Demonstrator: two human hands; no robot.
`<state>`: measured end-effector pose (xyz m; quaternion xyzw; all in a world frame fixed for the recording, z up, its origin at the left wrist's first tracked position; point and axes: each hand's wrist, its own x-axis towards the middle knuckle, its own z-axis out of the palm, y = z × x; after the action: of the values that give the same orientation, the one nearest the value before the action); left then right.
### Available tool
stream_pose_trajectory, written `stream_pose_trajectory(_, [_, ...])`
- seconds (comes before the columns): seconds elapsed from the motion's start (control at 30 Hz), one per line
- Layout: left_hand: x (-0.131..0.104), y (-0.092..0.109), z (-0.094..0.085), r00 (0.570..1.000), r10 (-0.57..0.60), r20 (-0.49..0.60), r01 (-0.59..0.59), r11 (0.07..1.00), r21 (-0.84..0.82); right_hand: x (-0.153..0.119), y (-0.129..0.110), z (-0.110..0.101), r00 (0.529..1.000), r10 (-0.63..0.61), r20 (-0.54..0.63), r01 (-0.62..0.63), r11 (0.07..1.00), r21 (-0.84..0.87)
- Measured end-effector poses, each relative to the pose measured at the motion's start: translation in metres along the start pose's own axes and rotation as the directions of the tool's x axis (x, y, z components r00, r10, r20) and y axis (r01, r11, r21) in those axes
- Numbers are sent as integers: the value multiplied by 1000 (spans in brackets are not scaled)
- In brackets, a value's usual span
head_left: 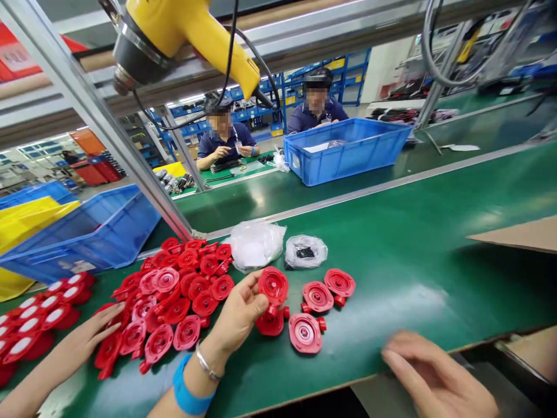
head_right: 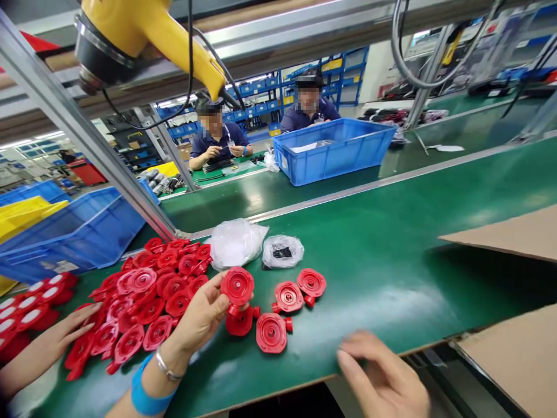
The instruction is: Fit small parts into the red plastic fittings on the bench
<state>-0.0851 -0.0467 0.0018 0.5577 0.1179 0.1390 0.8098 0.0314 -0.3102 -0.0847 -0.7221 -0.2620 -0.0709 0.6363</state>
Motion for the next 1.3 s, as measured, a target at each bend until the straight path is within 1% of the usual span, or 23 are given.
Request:
stream_pose_trajectory(0.03, [0,-1,0,1000,-2,-5,2,1000,3,18,-23,13,975,-175,138,167,984,66])
stream_pose_trajectory(0.07, [0,-1,0,1000,-5,-11,5,1000,3,39,-43,25,926,-281,250,263,959,105])
stream_pose_trajectory(0.13, [0,-3,1,1000,-10,-25,10,1000,-1,81,-71,50,840,-399,368,375,917,139])
stream_pose_trajectory(0.17, [0,-3,2,1000,-12,-28,12,1000,-5,101,-79,62,806,-398,439,376,916,141])
stream_pose_trajectory(0.23, [-1,-3,4,999,-15,-34,14,1000,-15,133,-84,86,738,-366,567,324,929,179])
stream_pose_trajectory(0.27, [0,-3,5,999,-17,-40,16,1000,-21,145,-82,96,693,-346,633,275,938,211])
stream_pose_trajectory(0.33, [0,-3,5,998,-26,-61,24,999,-31,160,-76,115,594,-323,737,155,945,289])
stream_pose_trajectory(0.37, [0,-3,5,997,-32,-74,30,999,-35,164,-71,122,548,-315,775,92,943,318])
stream_pose_trajectory(0.43, [0,-2,4,995,-43,-94,39,998,-44,166,-64,131,475,-303,826,-17,935,353])
stream_pose_trajectory(0.5, [1,-2,3,994,-50,-100,45,998,-53,163,-59,136,426,-292,856,-88,929,360])
stream_pose_trajectory(0.57, [1,-3,3,994,-55,-94,49,997,-60,159,-56,138,410,-274,870,-130,926,354])
stream_pose_trajectory(0.7, [0,-5,3,996,-52,-78,48,998,-46,153,-53,142,412,-223,884,-224,915,335])
stream_pose_trajectory(0.8, [1,-6,3,996,-38,-79,36,999,-22,153,-52,143,413,-217,885,-239,912,335])
stream_pose_trajectory(0.87, [1,-8,3,997,-27,-78,26,1000,-13,153,-52,143,421,-219,880,-217,918,332])
stream_pose_trajectory(1.1, [2,-9,2,998,-1,-57,1,1000,-4,151,-52,143,425,-249,870,-134,933,333])
stream_pose_trajectory(1.2, [3,-4,1,998,14,-58,-13,1000,23,152,-58,142,447,-243,861,-50,954,296])
stream_pose_trajectory(1.27, [3,0,0,997,22,-73,-22,1000,14,161,-64,138,472,-212,855,36,974,222])
stream_pose_trajectory(1.3, [2,2,0,996,26,-86,-26,1000,-1,169,-66,135,492,-186,850,88,982,165])
